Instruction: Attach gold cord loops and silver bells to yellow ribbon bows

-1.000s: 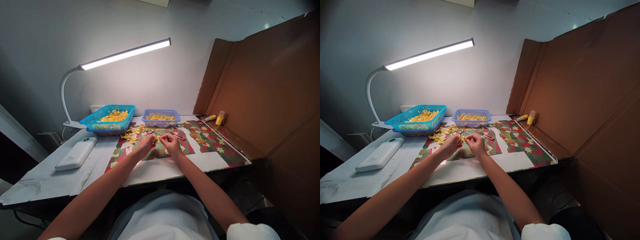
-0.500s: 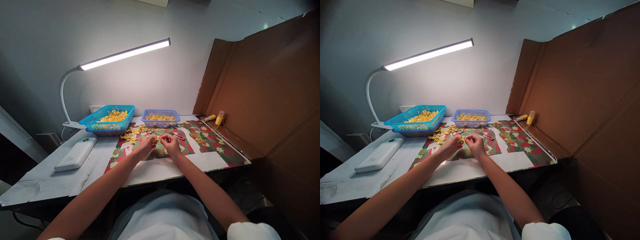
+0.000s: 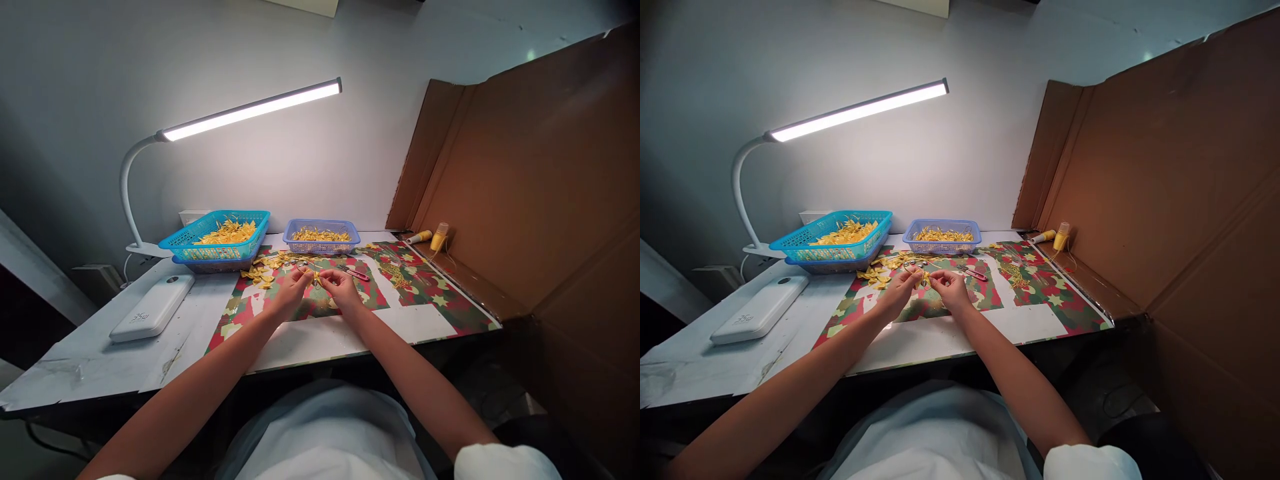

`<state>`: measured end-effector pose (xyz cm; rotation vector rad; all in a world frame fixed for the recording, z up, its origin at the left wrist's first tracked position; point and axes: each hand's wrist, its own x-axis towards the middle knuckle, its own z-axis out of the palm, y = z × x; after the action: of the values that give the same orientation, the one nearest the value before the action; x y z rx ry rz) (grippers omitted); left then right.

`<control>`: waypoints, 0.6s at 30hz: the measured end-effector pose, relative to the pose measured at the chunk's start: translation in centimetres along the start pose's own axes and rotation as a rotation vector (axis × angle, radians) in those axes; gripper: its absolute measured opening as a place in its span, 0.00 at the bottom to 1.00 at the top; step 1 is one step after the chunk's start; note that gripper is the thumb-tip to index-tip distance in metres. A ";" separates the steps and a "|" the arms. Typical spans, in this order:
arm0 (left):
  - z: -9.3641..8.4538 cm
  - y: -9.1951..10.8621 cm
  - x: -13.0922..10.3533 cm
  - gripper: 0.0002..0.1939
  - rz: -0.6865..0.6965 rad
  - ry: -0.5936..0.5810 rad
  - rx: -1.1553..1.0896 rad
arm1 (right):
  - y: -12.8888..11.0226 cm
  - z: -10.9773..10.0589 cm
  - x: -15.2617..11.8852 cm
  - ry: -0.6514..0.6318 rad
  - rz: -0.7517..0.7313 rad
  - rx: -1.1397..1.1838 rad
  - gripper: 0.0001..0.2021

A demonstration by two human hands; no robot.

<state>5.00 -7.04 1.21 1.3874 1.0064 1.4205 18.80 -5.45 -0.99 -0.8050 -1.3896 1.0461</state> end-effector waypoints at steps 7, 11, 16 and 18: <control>-0.3 0.0 -0.2 0.16 0.276 -0.043 0.265 | -0.5 0.0 -0.1 0.029 0.076 0.034 0.12; -0.4 -0.1 -0.4 0.14 0.365 -0.017 0.426 | -0.4 0.1 -0.1 0.052 0.069 0.066 0.12; -0.4 -0.3 -0.3 0.14 0.381 -0.025 0.536 | -0.3 0.1 -0.1 0.075 0.064 0.065 0.14; -0.5 -0.2 -0.2 0.13 0.388 -0.016 0.587 | -0.7 0.0 -0.3 0.134 0.017 -0.048 0.11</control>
<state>4.56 -7.16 0.89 2.1096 1.2522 1.4384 18.93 -6.00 -0.47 -0.9075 -1.2999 0.9572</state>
